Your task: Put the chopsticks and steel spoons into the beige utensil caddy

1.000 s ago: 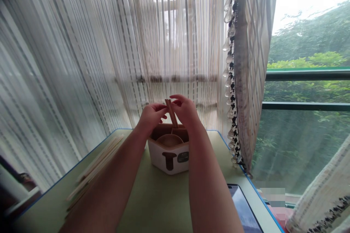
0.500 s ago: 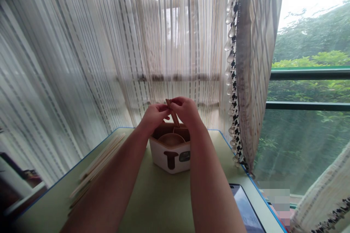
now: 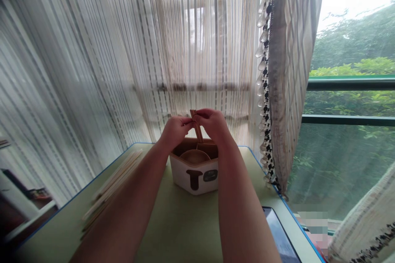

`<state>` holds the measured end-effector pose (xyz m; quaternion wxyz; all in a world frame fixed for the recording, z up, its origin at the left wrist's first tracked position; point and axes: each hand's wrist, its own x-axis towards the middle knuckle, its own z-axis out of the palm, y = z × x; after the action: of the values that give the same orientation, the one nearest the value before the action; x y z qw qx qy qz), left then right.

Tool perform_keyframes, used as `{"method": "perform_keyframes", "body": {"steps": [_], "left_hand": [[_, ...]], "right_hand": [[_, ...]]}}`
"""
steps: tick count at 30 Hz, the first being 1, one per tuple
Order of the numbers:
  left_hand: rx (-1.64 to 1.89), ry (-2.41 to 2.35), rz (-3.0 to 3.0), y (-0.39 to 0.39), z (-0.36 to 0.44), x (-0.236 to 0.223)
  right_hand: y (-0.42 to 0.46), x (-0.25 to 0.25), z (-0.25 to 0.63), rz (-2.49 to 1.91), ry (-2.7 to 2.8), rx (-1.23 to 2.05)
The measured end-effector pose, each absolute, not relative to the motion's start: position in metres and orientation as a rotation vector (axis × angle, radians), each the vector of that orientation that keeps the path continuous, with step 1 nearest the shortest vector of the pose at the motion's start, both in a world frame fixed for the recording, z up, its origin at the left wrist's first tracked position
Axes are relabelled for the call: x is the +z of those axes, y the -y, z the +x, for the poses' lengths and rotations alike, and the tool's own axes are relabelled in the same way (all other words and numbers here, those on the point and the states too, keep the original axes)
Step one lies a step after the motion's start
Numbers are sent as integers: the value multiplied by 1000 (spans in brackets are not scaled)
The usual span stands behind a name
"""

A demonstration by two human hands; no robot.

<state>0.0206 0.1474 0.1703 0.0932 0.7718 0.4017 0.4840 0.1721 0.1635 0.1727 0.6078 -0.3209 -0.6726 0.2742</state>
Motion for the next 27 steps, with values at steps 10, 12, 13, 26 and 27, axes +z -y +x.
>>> {"method": "perform_keyframes", "body": {"steps": [10,12,13,26,27], "left_hand": [[1462,-1271,2294,-149,24,167],[1442,-1242,2261,-150,23,166],[1420,-1212,2240,-151,22,166],[1246,-1163,2020,-150,16,169],[1264,-1175,2001,-149,15,170]], "right_hand": [[-158,177,176,-788,1582,640],[-157,177,175,-795,1575,647],[-156,177,175,-794,1571,654],[-159,176,180,-819,1538,631],[-159,176,180,-819,1536,630]]}}
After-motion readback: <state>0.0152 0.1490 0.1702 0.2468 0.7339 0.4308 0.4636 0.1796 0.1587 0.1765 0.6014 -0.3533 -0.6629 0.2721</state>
